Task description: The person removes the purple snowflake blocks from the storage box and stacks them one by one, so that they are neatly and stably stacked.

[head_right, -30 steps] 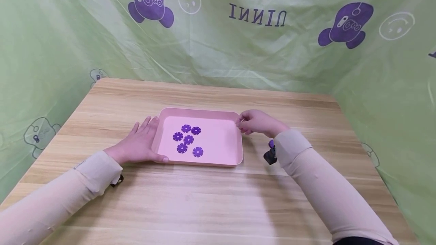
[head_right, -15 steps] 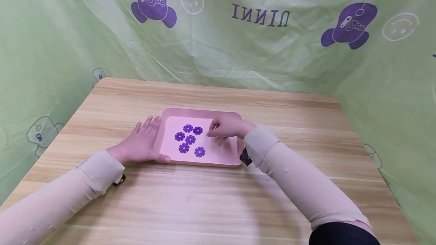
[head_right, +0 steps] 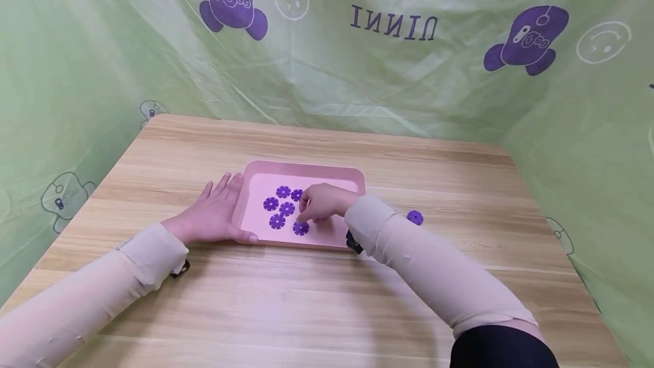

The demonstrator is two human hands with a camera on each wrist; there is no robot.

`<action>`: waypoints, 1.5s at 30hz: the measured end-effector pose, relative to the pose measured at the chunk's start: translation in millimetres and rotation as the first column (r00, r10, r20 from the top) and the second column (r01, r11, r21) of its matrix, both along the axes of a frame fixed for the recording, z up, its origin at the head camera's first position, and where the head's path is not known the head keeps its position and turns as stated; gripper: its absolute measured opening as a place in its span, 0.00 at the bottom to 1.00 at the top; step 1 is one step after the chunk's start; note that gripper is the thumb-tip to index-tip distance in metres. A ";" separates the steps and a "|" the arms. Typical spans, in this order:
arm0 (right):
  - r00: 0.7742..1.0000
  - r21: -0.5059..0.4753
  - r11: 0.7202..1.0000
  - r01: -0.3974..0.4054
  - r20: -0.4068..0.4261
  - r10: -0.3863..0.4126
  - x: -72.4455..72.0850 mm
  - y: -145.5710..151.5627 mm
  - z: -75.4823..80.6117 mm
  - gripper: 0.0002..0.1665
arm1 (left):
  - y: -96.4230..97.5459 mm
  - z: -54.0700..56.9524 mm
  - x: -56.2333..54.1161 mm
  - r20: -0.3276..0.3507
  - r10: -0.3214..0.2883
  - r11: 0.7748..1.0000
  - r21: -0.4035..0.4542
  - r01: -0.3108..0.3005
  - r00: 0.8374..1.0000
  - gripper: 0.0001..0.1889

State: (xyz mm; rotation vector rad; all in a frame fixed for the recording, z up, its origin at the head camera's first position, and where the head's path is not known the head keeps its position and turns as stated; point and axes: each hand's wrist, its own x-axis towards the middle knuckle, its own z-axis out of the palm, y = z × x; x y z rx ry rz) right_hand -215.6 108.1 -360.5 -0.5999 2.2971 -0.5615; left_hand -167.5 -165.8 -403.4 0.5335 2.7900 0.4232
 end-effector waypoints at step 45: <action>0.941 0.192 0.945 -0.265 -0.160 0.297 4.9 -12.0 9.8 0.12 | 1.1 3.5 3.4 -0.006 0.007 1.000 0.008 -0.007 1.000 0.80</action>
